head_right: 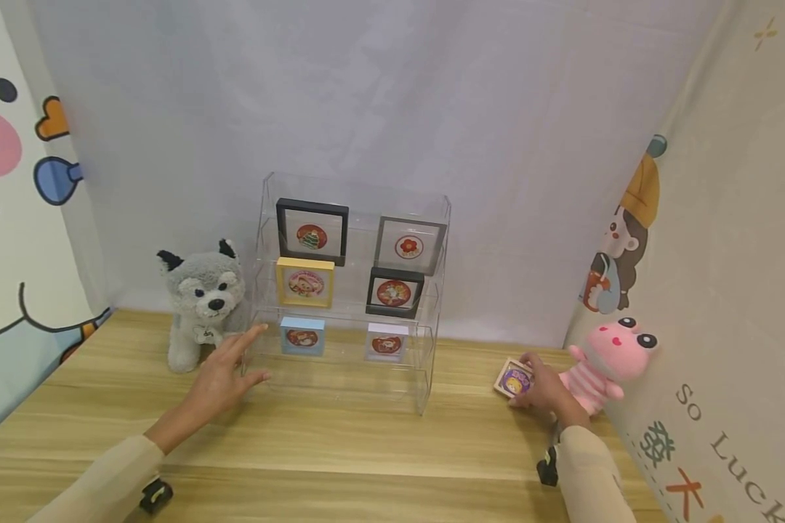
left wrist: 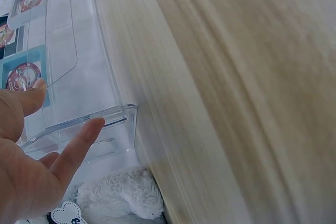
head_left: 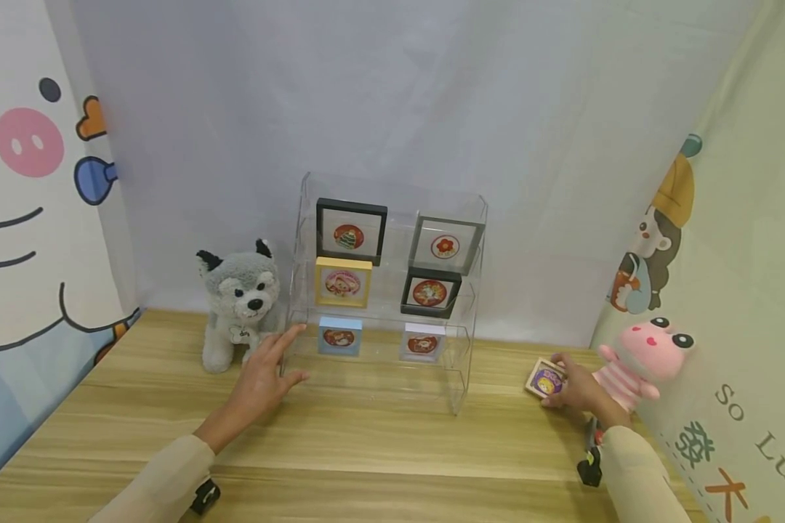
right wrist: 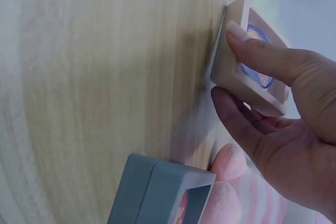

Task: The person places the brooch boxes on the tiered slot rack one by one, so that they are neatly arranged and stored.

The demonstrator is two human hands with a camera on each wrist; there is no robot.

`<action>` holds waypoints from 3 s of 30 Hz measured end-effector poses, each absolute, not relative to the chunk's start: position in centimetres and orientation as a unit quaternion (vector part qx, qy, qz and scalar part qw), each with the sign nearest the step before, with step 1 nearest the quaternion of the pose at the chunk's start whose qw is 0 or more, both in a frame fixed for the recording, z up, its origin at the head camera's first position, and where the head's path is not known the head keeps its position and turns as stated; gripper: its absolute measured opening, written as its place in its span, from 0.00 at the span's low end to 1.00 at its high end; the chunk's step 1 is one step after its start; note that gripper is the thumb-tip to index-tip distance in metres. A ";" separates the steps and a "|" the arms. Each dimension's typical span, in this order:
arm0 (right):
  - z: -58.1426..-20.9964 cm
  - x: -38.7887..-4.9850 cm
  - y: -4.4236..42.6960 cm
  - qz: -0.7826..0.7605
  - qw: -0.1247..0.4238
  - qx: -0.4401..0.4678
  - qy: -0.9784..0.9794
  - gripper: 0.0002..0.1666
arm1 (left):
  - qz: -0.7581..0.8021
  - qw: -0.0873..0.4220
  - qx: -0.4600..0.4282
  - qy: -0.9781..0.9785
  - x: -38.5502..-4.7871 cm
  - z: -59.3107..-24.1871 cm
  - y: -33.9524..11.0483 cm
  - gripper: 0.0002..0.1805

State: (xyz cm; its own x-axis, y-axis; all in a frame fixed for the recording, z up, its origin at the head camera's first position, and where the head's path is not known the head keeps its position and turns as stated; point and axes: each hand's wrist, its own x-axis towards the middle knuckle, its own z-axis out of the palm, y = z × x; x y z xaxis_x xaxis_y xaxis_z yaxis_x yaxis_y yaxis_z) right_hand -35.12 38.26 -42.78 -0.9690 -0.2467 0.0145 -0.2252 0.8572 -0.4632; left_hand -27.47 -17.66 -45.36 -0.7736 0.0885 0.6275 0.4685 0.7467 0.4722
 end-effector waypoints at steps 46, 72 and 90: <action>-35.0 -32.9 31.3 -0.338 -0.167 -0.192 0.906 0.38 | -0.328 0.293 -0.154 -0.885 -27.2 -45.1 -17.5 0.48; -35.1 -29.3 21.2 -0.351 -0.218 -0.368 0.833 0.38 | -0.327 0.281 -0.154 -0.889 -27.4 -45.4 -17.6 0.47; -40.1 -29.3 12.9 -0.341 -0.128 -0.427 0.828 0.34 | -0.323 0.288 -0.163 -0.887 -27.4 -45.4 -17.5 0.48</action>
State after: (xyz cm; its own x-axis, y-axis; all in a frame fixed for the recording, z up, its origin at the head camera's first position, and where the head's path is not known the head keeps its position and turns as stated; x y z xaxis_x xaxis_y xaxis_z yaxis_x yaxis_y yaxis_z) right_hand -29.33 12.93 -40.12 -0.6023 -0.6198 0.5031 -0.7943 0.4026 -0.4549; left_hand -27.40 -17.54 -45.42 -0.7808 0.1026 0.6162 0.4745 0.7390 0.4782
